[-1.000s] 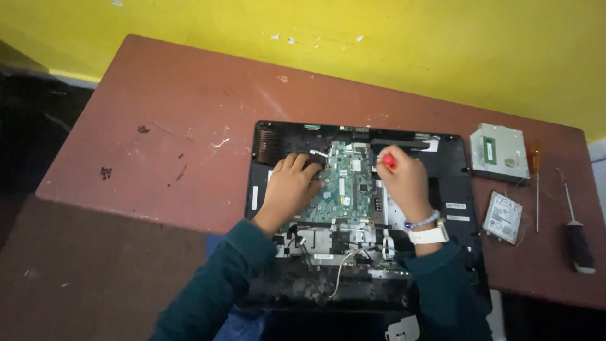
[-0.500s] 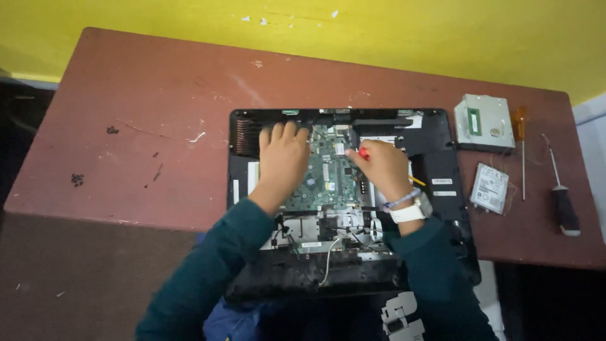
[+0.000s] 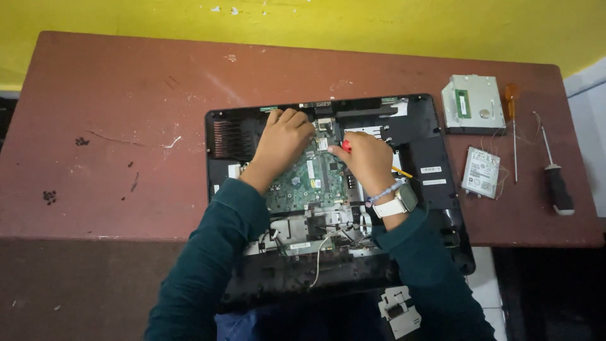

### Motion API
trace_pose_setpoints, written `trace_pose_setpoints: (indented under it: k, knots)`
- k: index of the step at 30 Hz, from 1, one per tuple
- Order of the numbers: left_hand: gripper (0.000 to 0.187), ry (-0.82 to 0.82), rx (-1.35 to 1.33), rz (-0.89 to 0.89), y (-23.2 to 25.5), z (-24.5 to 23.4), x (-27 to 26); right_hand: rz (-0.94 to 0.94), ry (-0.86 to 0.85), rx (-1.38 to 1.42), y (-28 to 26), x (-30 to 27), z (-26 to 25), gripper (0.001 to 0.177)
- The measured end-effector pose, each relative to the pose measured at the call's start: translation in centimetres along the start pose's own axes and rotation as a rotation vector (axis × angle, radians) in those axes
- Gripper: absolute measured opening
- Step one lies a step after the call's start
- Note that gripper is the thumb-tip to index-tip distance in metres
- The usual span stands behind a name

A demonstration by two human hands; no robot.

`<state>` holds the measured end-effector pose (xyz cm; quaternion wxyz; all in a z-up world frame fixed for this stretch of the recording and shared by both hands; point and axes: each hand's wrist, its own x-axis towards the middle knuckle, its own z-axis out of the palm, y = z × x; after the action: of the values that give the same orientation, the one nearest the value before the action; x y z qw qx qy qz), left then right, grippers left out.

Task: Disassembling and repairing internal laptop components using a screwdriver.

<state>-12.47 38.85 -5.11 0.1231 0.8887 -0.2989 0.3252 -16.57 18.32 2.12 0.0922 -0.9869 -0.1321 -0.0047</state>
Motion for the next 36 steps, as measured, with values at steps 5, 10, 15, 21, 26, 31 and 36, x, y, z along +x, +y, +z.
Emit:
trace_pose_setpoints:
  k: [5,10,15,21,26,31,36]
  knots:
    - [0.012,-0.076,0.026,0.004,0.1,1.0,-0.5,0.001,0.015,-0.011,0.3,0.1,0.5,0.038]
    - [0.009,-0.090,0.021,-0.002,0.4,0.3,-0.2,0.006,-0.010,0.027,0.3,0.1,0.3,0.037]
    - [0.015,0.072,0.089,-0.161,-0.5,-1.5,0.2,0.021,0.001,0.141,0.4,0.2,-0.2,0.040]
    - [0.022,-0.015,0.078,-0.248,-0.8,1.0,-1.0,-0.300,0.307,1.174,2.7,0.7,-3.3,0.016]
    - [0.022,-0.033,0.052,-0.268,-0.6,0.5,-0.7,-0.379,0.492,1.084,-0.4,0.5,-2.4,0.040]
    - [0.024,-0.007,0.063,-0.260,-0.9,0.6,-0.9,-0.385,0.483,0.986,-2.1,1.4,0.2,0.035]
    - [0.022,-0.004,0.041,-0.265,-0.6,0.3,-0.6,-0.410,0.507,0.841,-1.5,2.6,-0.3,0.025]
